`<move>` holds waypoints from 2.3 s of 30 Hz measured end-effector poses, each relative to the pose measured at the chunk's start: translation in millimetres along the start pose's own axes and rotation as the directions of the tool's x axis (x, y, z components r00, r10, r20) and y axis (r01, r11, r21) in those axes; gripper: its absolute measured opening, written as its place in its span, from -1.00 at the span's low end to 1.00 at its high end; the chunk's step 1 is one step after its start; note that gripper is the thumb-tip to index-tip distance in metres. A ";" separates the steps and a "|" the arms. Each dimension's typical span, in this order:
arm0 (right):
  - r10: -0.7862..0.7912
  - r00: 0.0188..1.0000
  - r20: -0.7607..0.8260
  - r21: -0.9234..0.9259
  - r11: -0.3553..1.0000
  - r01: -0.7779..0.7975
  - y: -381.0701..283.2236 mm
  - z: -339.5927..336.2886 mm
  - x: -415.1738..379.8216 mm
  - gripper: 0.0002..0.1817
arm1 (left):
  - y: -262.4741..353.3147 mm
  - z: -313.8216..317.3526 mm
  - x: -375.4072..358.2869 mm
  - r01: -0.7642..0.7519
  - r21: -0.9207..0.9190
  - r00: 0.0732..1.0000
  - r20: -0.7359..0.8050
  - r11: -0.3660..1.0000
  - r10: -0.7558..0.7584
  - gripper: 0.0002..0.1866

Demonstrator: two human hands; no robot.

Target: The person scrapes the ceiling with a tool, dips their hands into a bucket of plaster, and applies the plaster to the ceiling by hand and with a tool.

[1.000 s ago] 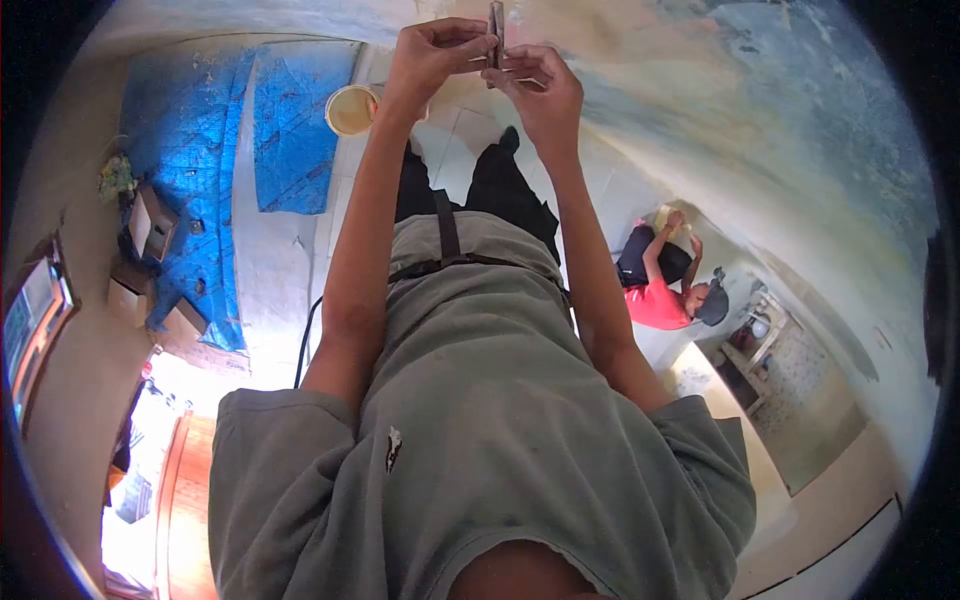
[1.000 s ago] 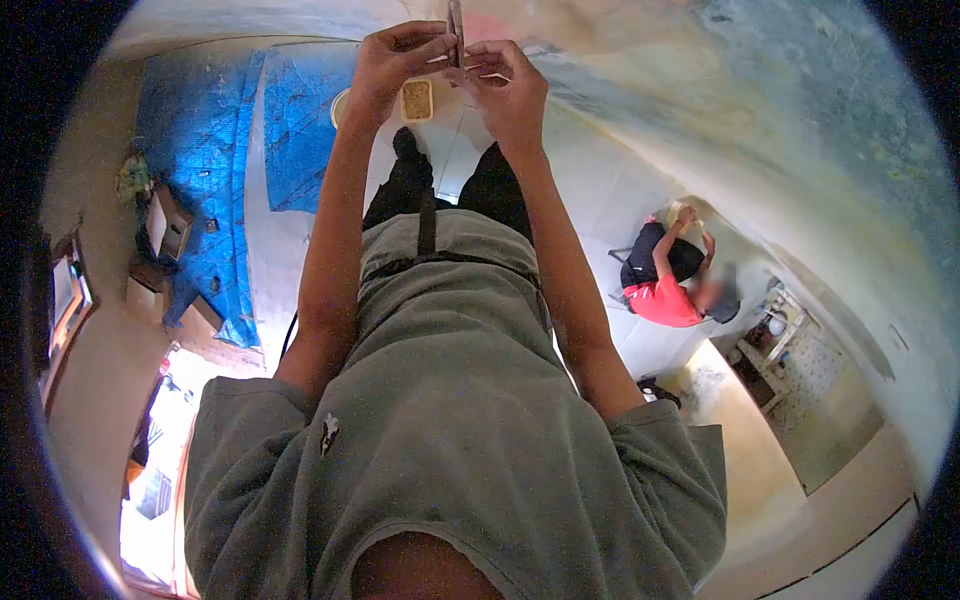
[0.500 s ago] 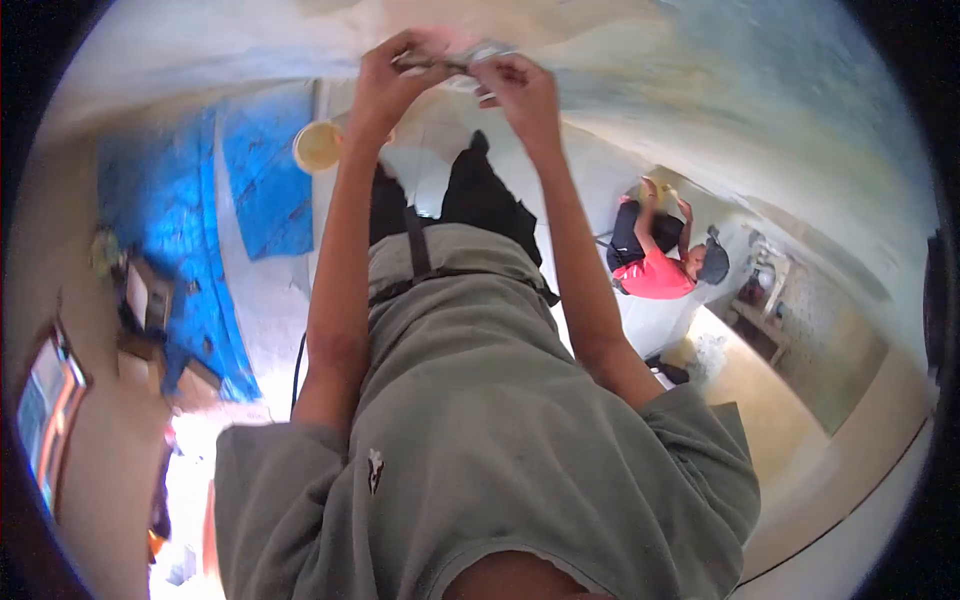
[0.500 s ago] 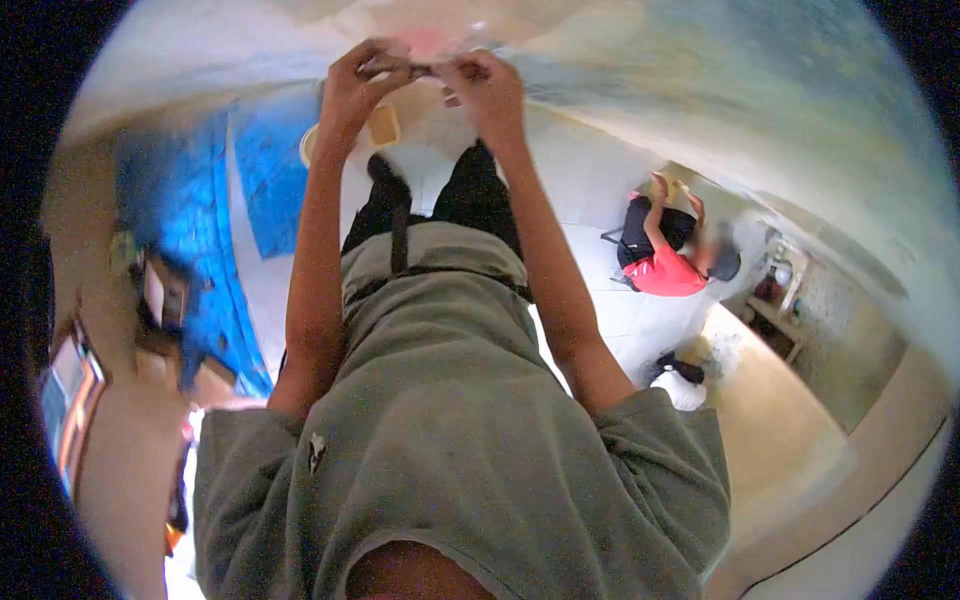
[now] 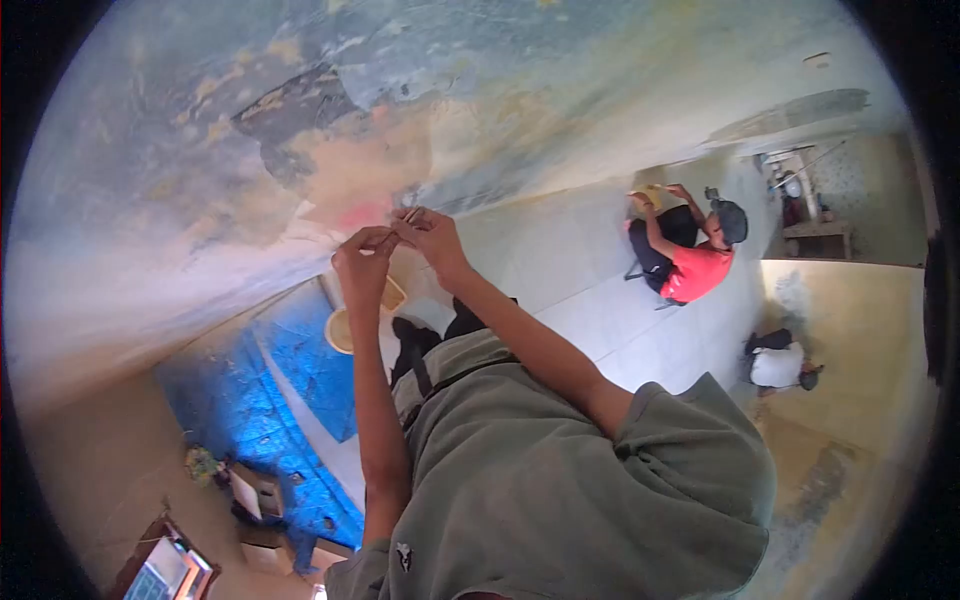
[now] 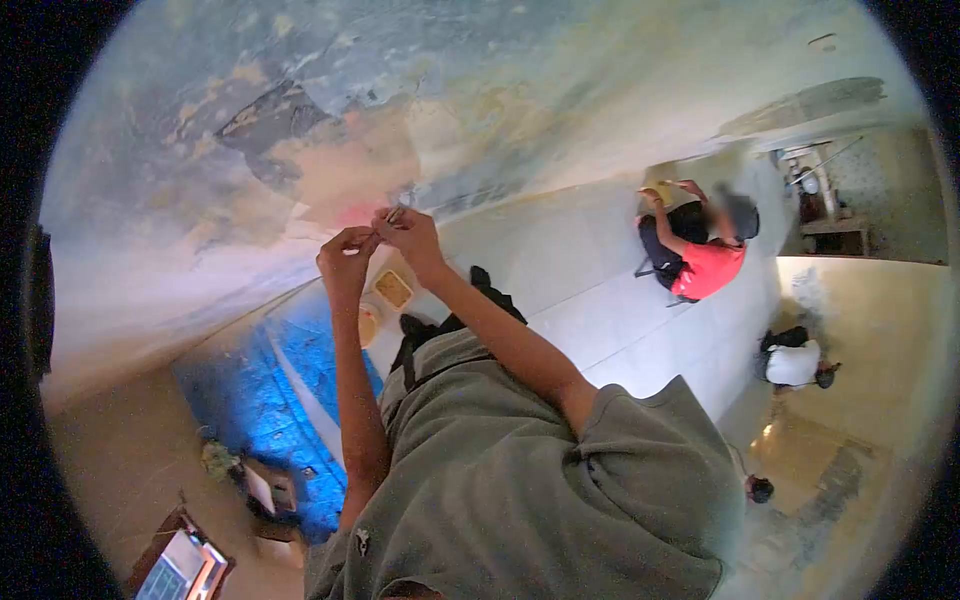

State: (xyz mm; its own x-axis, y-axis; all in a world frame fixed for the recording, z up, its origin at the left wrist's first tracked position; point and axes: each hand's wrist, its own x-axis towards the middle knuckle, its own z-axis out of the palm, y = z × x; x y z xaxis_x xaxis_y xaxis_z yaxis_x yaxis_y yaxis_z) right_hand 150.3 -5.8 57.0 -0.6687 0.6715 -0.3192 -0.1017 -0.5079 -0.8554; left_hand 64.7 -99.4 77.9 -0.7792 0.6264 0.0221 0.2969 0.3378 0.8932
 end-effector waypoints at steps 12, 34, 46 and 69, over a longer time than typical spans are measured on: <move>-0.386 0.911 -0.144 -0.070 0.923 0.379 -73.8 -36.9 72.4 -0.81 | 78.9 61.6 66.6 -0.310 0.216 0.895 -0.262 0.926 0.361 -0.88; -0.625 0.779 -0.040 -0.545 0.668 0.508 -84.3 -36.7 86.3 -0.81 | 67.0 62.1 95.8 -0.441 0.277 0.836 -0.218 0.854 0.503 -0.87; -0.566 0.824 -0.017 -0.699 0.596 0.394 -69.8 -42.3 87.1 -0.75 | 42.6 51.8 100.9 -0.521 0.338 0.795 -0.142 0.784 0.589 -0.87; -0.605 0.793 0.067 -0.535 0.649 0.541 -87.7 -42.4 91.0 -0.78 | 56.7 62.8 90.0 -0.367 0.086 0.860 -0.350 0.926 0.373 -0.80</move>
State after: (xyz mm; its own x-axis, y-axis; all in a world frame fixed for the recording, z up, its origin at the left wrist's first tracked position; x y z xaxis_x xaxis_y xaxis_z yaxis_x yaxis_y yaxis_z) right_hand 129.5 122.8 85.7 -0.5182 0.8039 0.2920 -0.0340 0.3218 -0.9462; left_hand 46.1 20.3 102.2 -0.7522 0.4186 0.5088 0.6081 0.1437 0.7808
